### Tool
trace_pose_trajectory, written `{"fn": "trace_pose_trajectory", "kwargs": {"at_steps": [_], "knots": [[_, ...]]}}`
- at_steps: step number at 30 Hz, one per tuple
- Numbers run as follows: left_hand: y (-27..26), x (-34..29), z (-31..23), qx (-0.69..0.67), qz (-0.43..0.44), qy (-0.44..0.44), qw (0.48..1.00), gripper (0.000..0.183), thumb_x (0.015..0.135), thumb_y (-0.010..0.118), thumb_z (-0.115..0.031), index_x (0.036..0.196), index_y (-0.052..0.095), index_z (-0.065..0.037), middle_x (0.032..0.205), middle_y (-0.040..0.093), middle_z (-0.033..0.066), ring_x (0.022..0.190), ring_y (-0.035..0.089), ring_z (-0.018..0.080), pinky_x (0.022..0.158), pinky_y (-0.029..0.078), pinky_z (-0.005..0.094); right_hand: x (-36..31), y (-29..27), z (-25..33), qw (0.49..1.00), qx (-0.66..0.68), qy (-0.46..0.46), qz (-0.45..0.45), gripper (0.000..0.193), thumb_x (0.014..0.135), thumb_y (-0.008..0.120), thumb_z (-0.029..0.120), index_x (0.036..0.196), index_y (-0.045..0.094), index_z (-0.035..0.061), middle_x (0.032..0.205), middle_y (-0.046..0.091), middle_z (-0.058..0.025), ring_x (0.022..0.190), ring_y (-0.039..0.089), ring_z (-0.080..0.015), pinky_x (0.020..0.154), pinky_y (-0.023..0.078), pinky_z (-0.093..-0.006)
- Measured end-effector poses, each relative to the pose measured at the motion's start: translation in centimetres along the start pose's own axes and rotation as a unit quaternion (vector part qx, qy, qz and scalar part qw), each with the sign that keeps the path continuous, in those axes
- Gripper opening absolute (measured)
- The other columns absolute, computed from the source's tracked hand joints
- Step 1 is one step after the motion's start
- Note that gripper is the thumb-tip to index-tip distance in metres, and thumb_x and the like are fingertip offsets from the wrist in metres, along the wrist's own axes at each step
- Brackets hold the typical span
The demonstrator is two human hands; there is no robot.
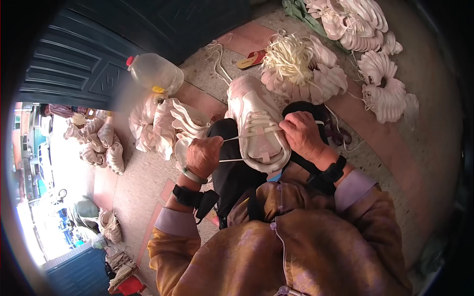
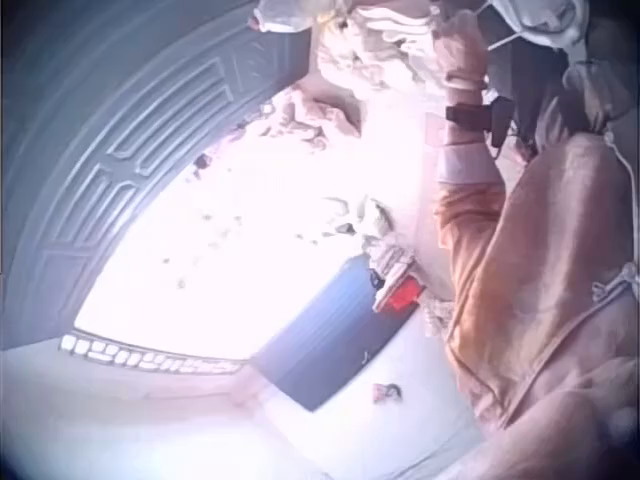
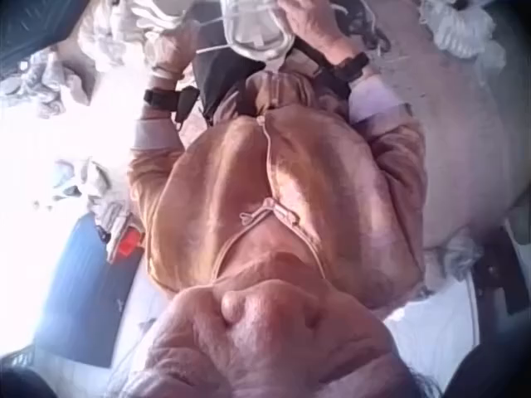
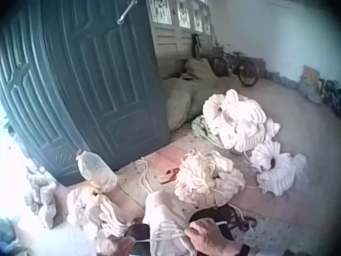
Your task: Lacing a shoe in a shoe manufacturing environment.
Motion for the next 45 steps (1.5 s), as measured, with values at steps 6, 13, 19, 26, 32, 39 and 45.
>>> {"fn": "trace_pose_trajectory", "kwargs": {"at_steps": [6, 13, 19, 26, 32, 39, 45], "knots": [[-0.2, 0.0, 0.2, 0.006, -0.025, 0.011, 1.000, 0.003, 0.079, 0.059, -0.006, 0.082, 0.059, -0.006, 0.064, 0.059, 0.0102, 0.056, 0.057, 0.0282, 0.054, 0.044, 0.0372, 0.9, -1.9, 0.1, 0.997, 0.029, -0.036, -0.064, 0.012, 0.072, 0.060, 0.009, 0.083, 0.055, 0.0084, 0.072, 0.054, -0.0055, 0.073, 0.057, -0.0247, 0.069, 0.044, -0.0363], [-3.9, -4.2, 7.5, 0.172, -0.058, -0.062, 0.981, 0.006, 0.074, 0.050, -0.004, 0.076, 0.051, -0.009, 0.068, 0.055, 0.0092, 0.065, 0.057, 0.0280, 0.059, 0.042, 0.0393, 0.2, -2.6, -0.2, 0.999, -0.016, -0.025, 0.043, 0.007, 0.072, 0.056, 0.005, 0.076, 0.052, 0.0087, 0.060, 0.054, -0.0051, 0.057, 0.058, -0.0242, 0.051, 0.046, -0.0339], [-8.5, -14.9, 16.2, 0.167, -0.088, -0.282, 0.941, 0.011, 0.085, 0.054, -0.016, 0.086, 0.062, -0.009, 0.070, 0.062, 0.0132, 0.063, 0.060, 0.0337, 0.055, 0.044, 0.0414, -0.4, -1.7, -0.5, 0.999, 0.043, -0.001, 0.004, 0.006, 0.072, 0.055, 0.004, 0.075, 0.052, 0.0081, 0.060, 0.054, -0.0061, 0.057, 0.058, -0.0252, 0.050, 0.047, -0.0348], [-7.3, -15.7, 15.0, 0.181, -0.103, -0.231, 0.950, 0.010, 0.085, 0.057, -0.019, 0.085, 0.064, -0.011, 0.072, 0.064, 0.0121, 0.063, 0.061, 0.0315, 0.057, 0.046, 0.0391, -0.4, -2.0, -0.7, 0.999, 0.040, 0.008, -0.013, 0.005, 0.074, 0.054, 0.004, 0.075, 0.052, 0.0089, 0.060, 0.054, -0.0060, 0.057, 0.058, -0.0253, 0.050, 0.047, -0.0348], [-7.3, -15.0, 14.2, 0.173, -0.095, -0.231, 0.953, 0.010, 0.085, 0.057, -0.018, 0.085, 0.064, -0.011, 0.072, 0.064, 0.0127, 0.063, 0.061, 0.0321, 0.056, 0.046, 0.0396, -1.0, -1.6, -1.2, 0.997, 0.067, 0.028, 0.021, 0.012, 0.076, 0.058, 0.003, 0.087, 0.057, 0.0057, 0.064, 0.056, -0.0116, 0.059, 0.057, -0.0310, 0.050, 0.046, -0.0371], [-8.0, -15.4, 14.1, 0.178, -0.088, -0.231, 0.952, 0.008, 0.085, 0.058, -0.017, 0.086, 0.064, -0.011, 0.072, 0.064, 0.0126, 0.063, 0.061, 0.0327, 0.056, 0.046, 0.0395, -3.3, -4.1, -4.8, 0.999, 0.007, 0.042, 0.016, 0.008, 0.075, 0.055, 0.001, 0.079, 0.054, 0.0079, 0.062, 0.053, -0.0095, 0.058, 0.057, -0.0297, 0.050, 0.045, -0.0390], [-10.8, -14.7, 14.6, 0.206, -0.098, -0.211, 0.951, 0.008, 0.084, 0.060, -0.017, 0.084, 0.064, -0.011, 0.067, 0.062, 0.0135, 0.059, 0.060, 0.0329, 0.050, 0.044, 0.0384, -6.7, -6.3, -11.5, 0.992, -0.011, 0.116, 0.053, 0.014, 0.085, 0.051, 0.004, 0.097, 0.058, 0.0000, 0.085, 0.062, -0.0183, 0.078, 0.061, -0.0352, 0.065, 0.049, -0.0365]]}}
Point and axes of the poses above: each hand's wrist, its own x-axis towards the middle knuckle, its own y-axis out of the palm, z = x × y, the point moved 5 cm from there along x, towards the middle knuckle
